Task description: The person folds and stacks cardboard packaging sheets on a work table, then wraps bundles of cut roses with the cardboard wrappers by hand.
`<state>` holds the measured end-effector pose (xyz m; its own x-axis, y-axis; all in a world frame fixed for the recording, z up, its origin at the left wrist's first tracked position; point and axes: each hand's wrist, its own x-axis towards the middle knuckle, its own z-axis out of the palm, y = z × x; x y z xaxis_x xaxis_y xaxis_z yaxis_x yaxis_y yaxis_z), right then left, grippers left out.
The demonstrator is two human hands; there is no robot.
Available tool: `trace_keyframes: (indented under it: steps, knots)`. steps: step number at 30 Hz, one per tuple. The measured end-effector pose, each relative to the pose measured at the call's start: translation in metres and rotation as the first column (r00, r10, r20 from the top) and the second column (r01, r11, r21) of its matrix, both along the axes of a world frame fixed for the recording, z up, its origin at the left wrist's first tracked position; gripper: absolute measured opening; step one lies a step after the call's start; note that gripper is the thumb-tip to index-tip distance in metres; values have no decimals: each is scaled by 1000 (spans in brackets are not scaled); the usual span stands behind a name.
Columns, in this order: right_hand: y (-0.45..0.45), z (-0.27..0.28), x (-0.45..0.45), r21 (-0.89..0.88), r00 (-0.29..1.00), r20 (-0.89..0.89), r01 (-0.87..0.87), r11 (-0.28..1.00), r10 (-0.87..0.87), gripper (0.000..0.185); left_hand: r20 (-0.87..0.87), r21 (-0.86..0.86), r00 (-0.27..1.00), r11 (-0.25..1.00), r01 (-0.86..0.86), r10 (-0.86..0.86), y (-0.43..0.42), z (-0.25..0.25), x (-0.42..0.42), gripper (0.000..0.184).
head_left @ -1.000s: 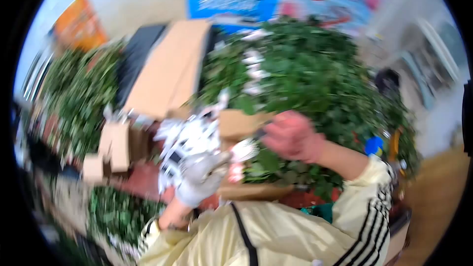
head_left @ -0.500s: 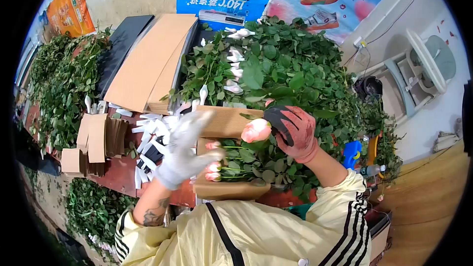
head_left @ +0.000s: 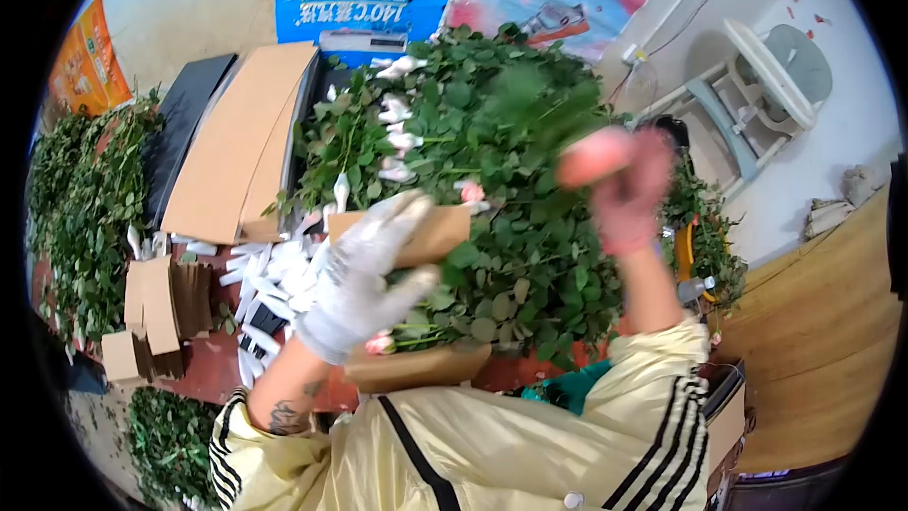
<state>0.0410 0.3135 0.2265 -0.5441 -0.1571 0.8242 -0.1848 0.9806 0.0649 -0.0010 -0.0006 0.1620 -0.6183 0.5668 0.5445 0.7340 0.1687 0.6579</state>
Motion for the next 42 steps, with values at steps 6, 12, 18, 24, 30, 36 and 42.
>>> trace_keyframes:
  steps: [6,12,18,24,30,36,42]
  knots:
    - [112,149,59,-138,677,-735,-81,987,-48,36,217,-339,976,939,61,15,-67,-118,6,42]
    - [-75,66,39,349,995,91,3,937,-37,22,163,-602,987,792,104,-6,-35,-132,16,59]
    - [-129,-142,-3,358,790,609,-360,861,78,13,256,-736,965,660,152,63,-34,-131,19,67]
    - [-131,-221,-20,762,943,329,-231,605,-54,7,174,-754,982,652,81,78,-29,-123,20,72]
    - [-134,-187,-8,464,798,601,-304,832,-43,22,321,-711,947,664,229,17,-17,-118,10,77]
    - [-130,-237,-21,-703,220,646,-201,682,731,24,234,-709,972,686,163,11,-29,-138,20,71]
    - [-128,-220,-20,277,710,670,-508,816,215,36,276,-790,959,582,191,59,-31,-132,27,71]
